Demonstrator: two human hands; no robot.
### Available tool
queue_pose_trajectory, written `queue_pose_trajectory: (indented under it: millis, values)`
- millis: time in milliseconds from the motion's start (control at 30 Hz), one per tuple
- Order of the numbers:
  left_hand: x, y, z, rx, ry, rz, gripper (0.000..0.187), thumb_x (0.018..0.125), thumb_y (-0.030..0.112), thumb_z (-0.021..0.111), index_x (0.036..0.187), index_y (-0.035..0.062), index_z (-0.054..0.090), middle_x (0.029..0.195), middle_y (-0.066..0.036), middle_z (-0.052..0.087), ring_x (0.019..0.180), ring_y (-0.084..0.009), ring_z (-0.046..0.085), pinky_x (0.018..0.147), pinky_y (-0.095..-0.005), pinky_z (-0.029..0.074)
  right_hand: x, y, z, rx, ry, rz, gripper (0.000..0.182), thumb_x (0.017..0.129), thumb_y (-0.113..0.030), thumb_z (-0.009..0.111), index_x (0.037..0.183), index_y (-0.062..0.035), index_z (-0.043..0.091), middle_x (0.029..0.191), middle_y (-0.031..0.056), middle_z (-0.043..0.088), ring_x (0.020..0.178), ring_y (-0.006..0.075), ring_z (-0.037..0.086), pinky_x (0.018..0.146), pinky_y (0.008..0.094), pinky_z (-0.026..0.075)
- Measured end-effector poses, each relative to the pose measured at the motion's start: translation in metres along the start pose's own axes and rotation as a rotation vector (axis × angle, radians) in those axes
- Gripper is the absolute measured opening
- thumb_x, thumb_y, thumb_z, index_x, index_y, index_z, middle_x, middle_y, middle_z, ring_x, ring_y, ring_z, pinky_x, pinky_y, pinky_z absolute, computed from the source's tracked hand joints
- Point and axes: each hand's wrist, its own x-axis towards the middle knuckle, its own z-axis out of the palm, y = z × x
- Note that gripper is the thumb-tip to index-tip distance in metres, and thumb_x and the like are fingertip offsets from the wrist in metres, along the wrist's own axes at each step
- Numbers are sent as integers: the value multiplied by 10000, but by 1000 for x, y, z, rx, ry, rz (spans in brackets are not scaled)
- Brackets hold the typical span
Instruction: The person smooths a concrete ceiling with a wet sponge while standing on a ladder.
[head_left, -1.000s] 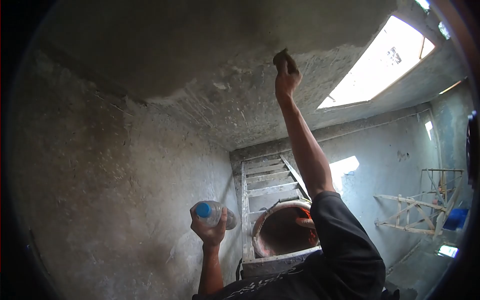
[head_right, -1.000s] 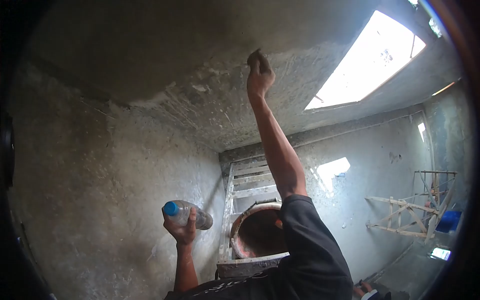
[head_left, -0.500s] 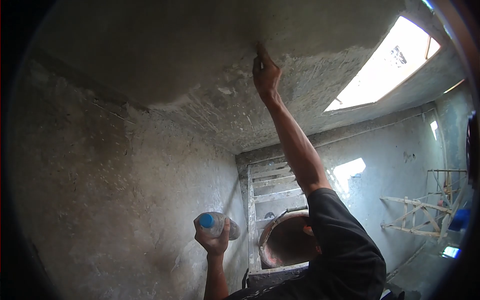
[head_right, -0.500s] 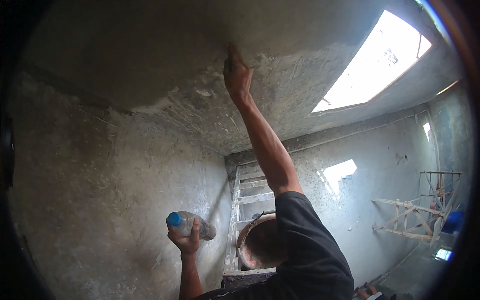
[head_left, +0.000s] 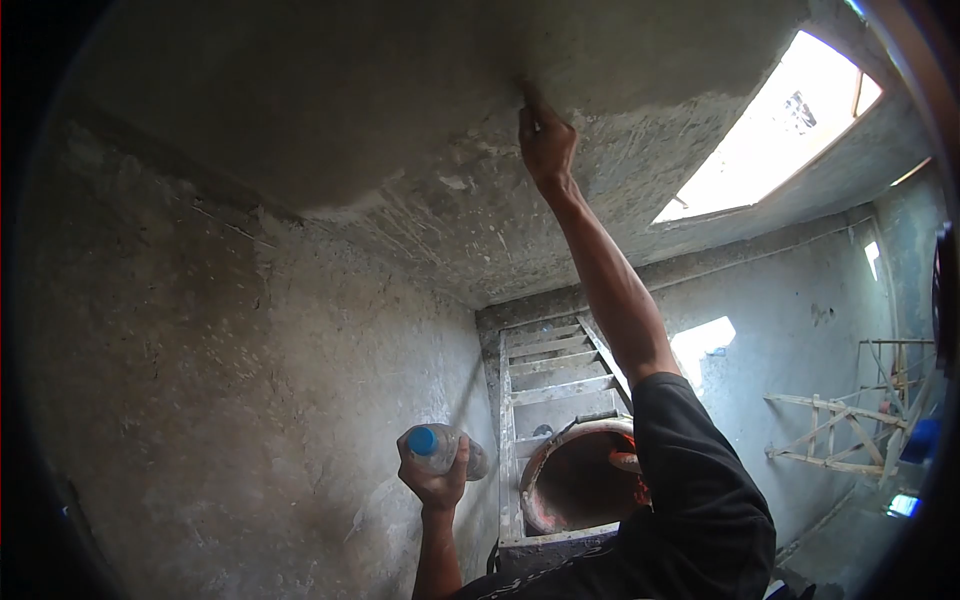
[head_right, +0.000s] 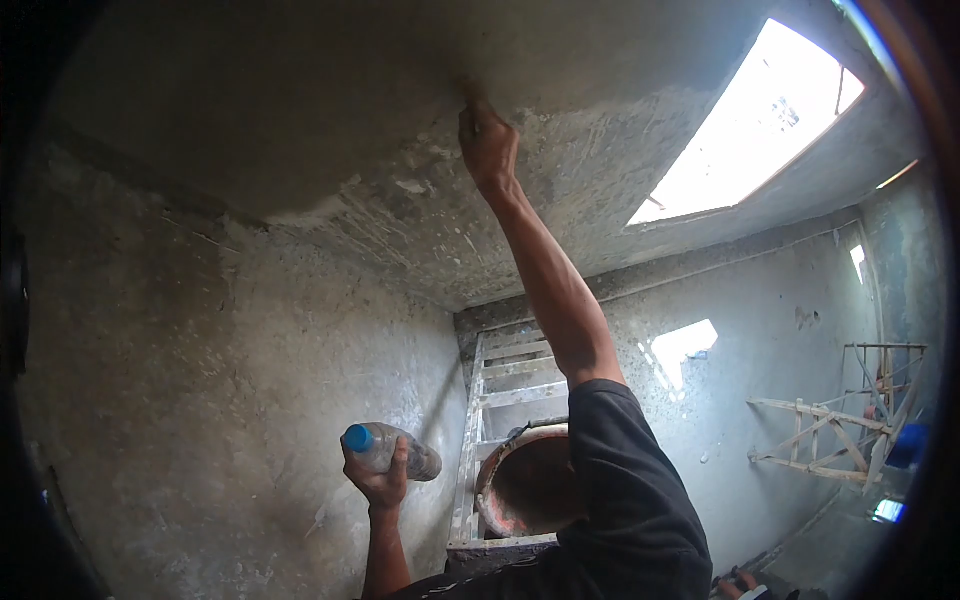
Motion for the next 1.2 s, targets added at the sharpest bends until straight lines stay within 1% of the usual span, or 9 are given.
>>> queue_pose_trajectory:
  millis: [100, 167, 267, 467, 567, 667, 867, 967, 1200]
  values:
    - [2, 4, 0, 14, 11, 16, 399, 730, 221, 788, 965, 21, 534, 837, -80, 615, 746, -197, 614, 710, -339, 508, 18, -3, -15, 162, 42, 326, 423, 834, 10, 559, 1249, -70, 570, 1201, 177, 598, 1125, 315, 574, 896, 384, 518]
    - [0, 0, -1, 13, 9, 11, 402, 729, 222, 790, 965, 22, 534, 837, -80, 615, 746, -198, 614, 712, -339, 508, 38, 10, -12, 58, 309, 48, 425, 834, 23, 548, 1248, -72, 573, 1226, 175, 586, 1155, 312, 555, 919, 397, 504]
    - [0, 0, -2, 4, 12, 5, 404, 728, 222, 792, 966, 23, 534, 839, -79, 615, 745, -200, 615, 714, -341, 508, 37, 35, 11, -172, 318, -116, 429, 832, 34, 542, 1246, -72, 574, 1261, 175, 563, 1187, 300, 533, 934, 403, 495]
    - [0, 10, 1, -14, 8, 2, 401, 727, 221, 790, 963, 26, 532, 840, -75, 615, 744, -195, 612, 710, -337, 506, -26, 26, -9, -78, -97, 58, 412, 832, 29, 545, 1232, -63, 581, 1246, 164, 577, 1164, 292, 556, 916, 394, 504]
    - [-1, 12, 1, -16, 7, -12, 399, 725, 219, 792, 958, 26, 531, 840, -75, 614, 742, -191, 609, 708, -332, 506, -6, 20, -19, 87, 140, 212, 389, 829, 30, 544, 1204, -60, 600, 1213, 145, 602, 1139, 291, 576, 928, 384, 497]
    - [-3, 9, -1, -13, -1, -33, 396, 723, 212, 793, 955, 27, 530, 839, -75, 612, 744, -187, 607, 708, -331, 506, 48, 1, -31, 91, 344, 94, 369, 828, 30, 547, 1182, -54, 611, 1200, 134, 612, 1139, 288, 577, 956, 376, 482]
    - [-3, 8, 1, -37, 6, -17, 393, 721, 200, 793, 957, 24, 531, 836, -72, 609, 740, -184, 606, 706, -332, 507, 41, 40, 3, -155, 285, -203, 389, 823, 31, 557, 1187, -93, 617, 1213, 132, 604, 1157, 276, 563, 975, 375, 474]
    - [-2, 10, 1, -40, -2, -6, 395, 721, 202, 791, 959, 24, 532, 839, -72, 610, 740, -186, 606, 706, -334, 508, 18, 17, -22, -97, 51, -32, 362, 845, 51, 554, 1176, -71, 632, 1181, 121, 629, 1159, 251, 566, 965, 339, 481]
    - [-1, 10, 1, -9, -5, 2, 399, 718, 210, 794, 958, 27, 534, 836, -71, 611, 738, -188, 610, 704, -336, 512, 79, 23, -26, 7, 344, -149, 403, 822, 60, 552, 1192, -84, 623, 1190, 134, 619, 1161, 288, 556, 972, 369, 477]
